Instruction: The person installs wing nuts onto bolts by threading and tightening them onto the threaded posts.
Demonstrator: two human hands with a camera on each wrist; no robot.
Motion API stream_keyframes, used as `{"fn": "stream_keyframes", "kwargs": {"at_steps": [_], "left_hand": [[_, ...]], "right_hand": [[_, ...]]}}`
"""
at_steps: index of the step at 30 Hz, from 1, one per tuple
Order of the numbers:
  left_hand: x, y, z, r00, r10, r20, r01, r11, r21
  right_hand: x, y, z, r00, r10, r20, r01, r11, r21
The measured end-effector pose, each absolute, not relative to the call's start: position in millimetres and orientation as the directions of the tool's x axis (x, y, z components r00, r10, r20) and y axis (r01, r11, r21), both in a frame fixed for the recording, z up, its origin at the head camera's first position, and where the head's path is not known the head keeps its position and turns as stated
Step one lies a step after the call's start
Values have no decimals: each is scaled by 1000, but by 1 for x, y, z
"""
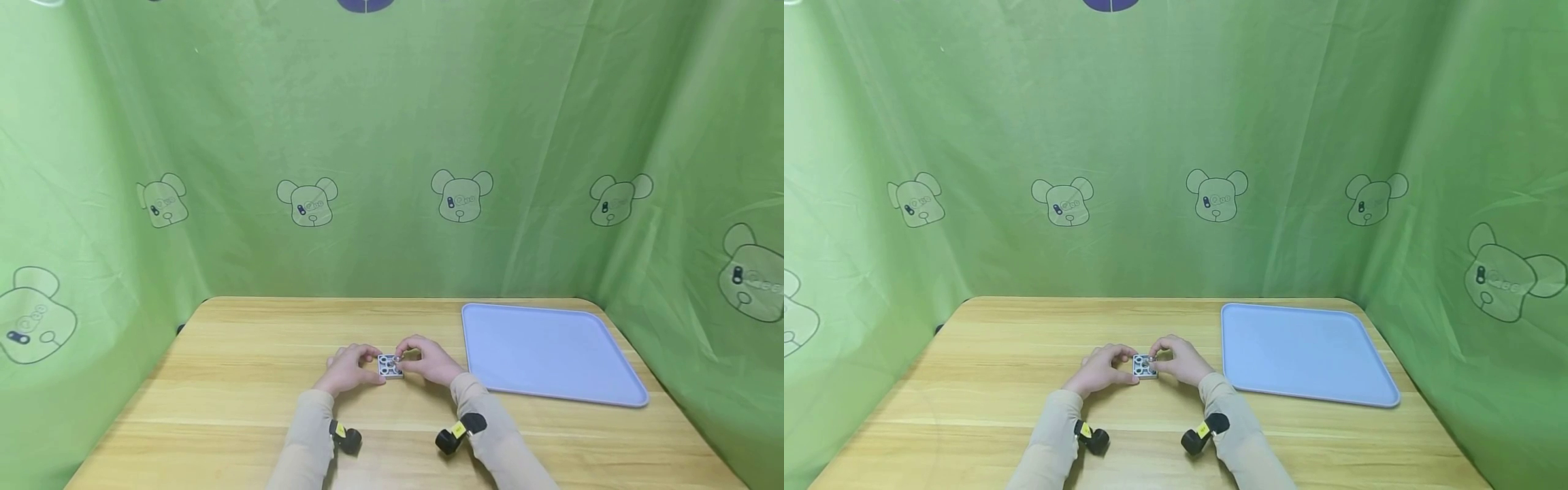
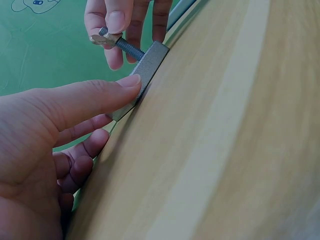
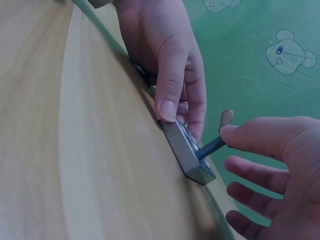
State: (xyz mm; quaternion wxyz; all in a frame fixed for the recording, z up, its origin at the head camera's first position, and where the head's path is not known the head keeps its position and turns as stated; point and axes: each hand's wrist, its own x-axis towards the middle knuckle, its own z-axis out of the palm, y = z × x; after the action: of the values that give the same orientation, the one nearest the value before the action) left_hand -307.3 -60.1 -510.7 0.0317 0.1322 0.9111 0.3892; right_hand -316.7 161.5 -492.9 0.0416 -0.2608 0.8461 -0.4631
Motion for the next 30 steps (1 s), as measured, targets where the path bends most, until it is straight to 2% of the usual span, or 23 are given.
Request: {"fn": "stream_keyframes", "kwargs": {"at_steps": [20,30], "left_hand": [[-307,-60,-511,-964,264,35,208,663,719],[-306,-60,-510,-965,260,39,207,656,726]], "right_hand": [[-316,162,-492,-897,-415,154,-349,449,-822],[-317,163,-492,-886,-435,157,-365,448,-816]]}}
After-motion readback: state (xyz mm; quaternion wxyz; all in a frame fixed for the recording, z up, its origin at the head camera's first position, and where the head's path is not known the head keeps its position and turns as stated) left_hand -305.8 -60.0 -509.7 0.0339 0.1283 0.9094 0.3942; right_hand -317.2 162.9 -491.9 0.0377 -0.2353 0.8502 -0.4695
